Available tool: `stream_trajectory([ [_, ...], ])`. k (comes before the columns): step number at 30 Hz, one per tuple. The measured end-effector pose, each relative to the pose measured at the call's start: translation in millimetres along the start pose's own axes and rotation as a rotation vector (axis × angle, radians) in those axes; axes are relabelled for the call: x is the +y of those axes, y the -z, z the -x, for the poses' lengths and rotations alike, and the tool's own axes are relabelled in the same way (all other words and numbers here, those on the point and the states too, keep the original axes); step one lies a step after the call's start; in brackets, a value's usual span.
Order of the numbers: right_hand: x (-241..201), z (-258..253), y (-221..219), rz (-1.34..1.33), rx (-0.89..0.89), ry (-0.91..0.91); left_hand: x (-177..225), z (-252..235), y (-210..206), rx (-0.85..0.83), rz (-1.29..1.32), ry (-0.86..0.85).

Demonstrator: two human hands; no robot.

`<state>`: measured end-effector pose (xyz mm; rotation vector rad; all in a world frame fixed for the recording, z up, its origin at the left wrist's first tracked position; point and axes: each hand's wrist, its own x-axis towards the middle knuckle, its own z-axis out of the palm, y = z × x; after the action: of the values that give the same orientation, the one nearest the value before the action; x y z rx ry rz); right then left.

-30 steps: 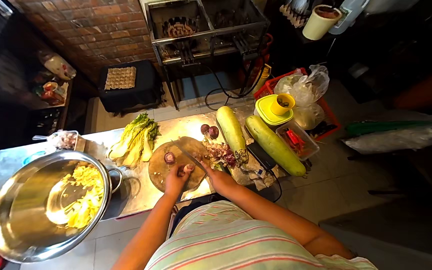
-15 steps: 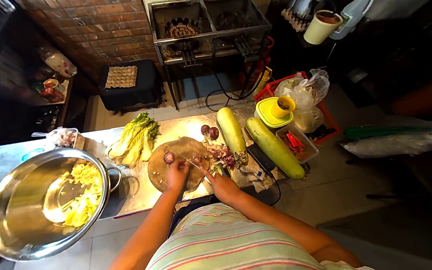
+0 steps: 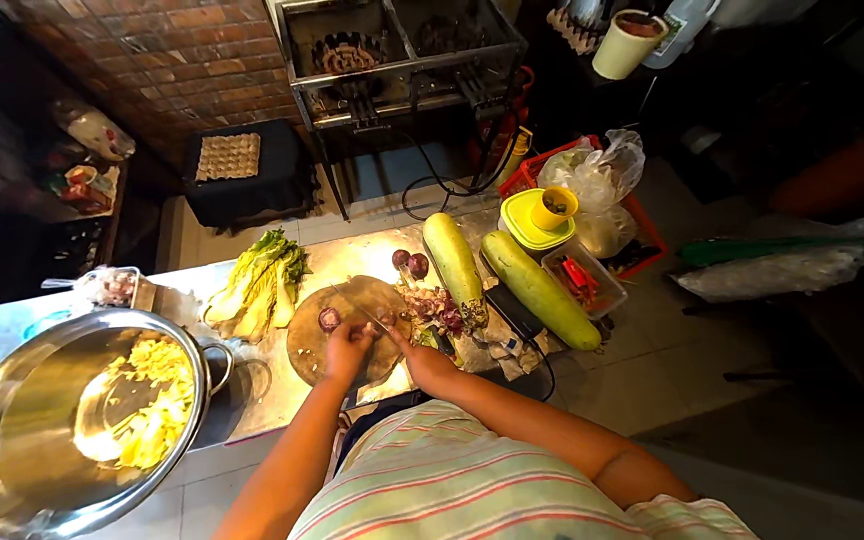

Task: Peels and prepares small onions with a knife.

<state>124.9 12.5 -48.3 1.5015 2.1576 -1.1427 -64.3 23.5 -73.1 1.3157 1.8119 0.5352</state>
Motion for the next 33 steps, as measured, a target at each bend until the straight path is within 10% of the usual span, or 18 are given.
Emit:
stream_trajectory([
  [33, -5.2, 5.3, -1.4, -0.033, -0.026, 0.035, 8.2, 14.5, -8.8, -0.017, -0.151, 0.079],
])
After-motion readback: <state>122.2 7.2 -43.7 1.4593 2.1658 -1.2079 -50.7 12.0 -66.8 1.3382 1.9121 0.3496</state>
